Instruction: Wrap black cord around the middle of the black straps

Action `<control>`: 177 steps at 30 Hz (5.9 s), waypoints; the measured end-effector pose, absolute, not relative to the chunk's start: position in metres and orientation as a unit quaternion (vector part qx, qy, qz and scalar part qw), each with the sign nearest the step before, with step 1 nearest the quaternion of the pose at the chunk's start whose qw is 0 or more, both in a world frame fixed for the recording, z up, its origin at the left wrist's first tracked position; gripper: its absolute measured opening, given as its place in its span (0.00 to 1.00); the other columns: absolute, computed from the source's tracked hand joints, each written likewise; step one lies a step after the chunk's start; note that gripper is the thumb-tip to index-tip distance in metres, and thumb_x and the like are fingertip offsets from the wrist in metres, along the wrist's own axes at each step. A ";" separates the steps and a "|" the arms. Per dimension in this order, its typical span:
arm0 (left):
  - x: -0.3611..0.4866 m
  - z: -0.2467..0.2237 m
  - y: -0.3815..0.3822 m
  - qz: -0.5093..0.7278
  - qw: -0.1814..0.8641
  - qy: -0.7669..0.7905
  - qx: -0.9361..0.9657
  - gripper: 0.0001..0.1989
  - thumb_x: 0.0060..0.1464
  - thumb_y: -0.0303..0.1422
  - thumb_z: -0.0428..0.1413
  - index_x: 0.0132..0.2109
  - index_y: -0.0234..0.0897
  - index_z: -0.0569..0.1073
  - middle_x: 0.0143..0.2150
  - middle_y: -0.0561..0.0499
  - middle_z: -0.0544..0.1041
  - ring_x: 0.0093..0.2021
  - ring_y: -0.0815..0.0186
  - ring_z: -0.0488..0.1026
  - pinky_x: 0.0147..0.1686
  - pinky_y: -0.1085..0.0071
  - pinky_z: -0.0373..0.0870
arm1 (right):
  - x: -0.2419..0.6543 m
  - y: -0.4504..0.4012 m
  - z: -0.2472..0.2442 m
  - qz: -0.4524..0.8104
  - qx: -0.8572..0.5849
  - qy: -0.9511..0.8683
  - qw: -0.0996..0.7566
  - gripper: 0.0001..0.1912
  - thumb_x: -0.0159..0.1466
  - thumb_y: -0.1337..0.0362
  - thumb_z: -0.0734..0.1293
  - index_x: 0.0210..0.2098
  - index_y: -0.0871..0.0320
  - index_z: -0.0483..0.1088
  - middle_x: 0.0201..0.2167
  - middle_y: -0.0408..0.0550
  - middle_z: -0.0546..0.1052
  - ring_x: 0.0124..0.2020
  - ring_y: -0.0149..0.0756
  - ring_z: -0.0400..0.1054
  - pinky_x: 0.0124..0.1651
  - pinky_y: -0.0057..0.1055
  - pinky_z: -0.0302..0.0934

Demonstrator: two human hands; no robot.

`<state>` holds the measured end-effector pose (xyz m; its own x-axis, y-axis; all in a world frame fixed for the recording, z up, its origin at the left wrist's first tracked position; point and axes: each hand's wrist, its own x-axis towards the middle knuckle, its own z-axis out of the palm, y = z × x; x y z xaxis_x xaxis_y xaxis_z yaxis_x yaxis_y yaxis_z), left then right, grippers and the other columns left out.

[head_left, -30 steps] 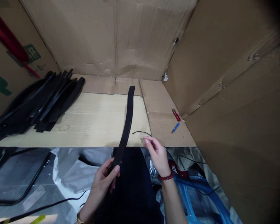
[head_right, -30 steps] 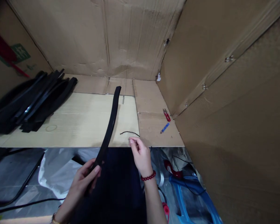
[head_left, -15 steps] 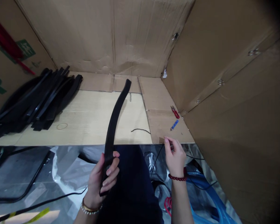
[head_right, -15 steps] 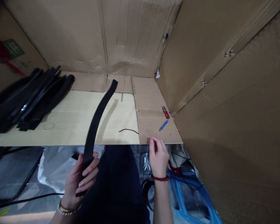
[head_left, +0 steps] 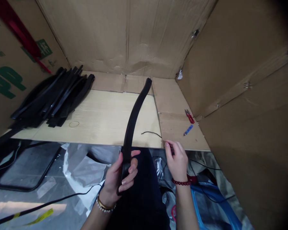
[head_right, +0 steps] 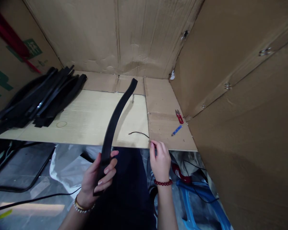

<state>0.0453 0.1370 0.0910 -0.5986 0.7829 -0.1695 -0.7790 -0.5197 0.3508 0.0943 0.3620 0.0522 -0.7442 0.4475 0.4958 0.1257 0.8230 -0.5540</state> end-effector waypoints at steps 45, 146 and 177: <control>0.023 0.086 0.138 0.740 0.298 0.594 0.104 0.24 0.54 0.40 0.62 0.52 0.40 0.61 0.35 0.49 0.80 0.23 0.71 0.71 0.24 0.74 0.69 | 0.049 0.384 0.041 0.256 -0.114 -0.925 0.257 0.10 0.69 0.61 0.61 0.36 0.57 0.73 0.41 0.52 0.75 0.44 0.45 0.65 0.50 0.42 0.60; 0.046 0.083 0.167 0.787 0.156 0.597 0.016 0.17 0.57 0.42 0.59 0.51 0.42 0.70 0.44 0.51 0.78 0.43 0.67 0.75 0.43 0.74 0.72 | 0.088 0.269 0.079 0.484 -0.042 -0.815 0.317 0.11 0.65 0.74 0.66 0.42 0.54 0.75 0.37 0.47 0.75 0.35 0.30 0.72 0.37 0.26 0.70; 0.035 0.096 0.163 0.806 0.176 0.563 -0.049 0.13 0.50 0.37 0.65 0.41 0.36 0.77 0.37 0.49 0.81 0.36 0.67 0.77 0.37 0.74 0.74 | 0.090 0.259 0.063 0.669 -0.119 -0.720 0.145 0.12 0.61 0.63 0.71 0.42 0.54 0.68 0.33 0.43 0.73 0.29 0.28 0.64 0.29 0.24 0.59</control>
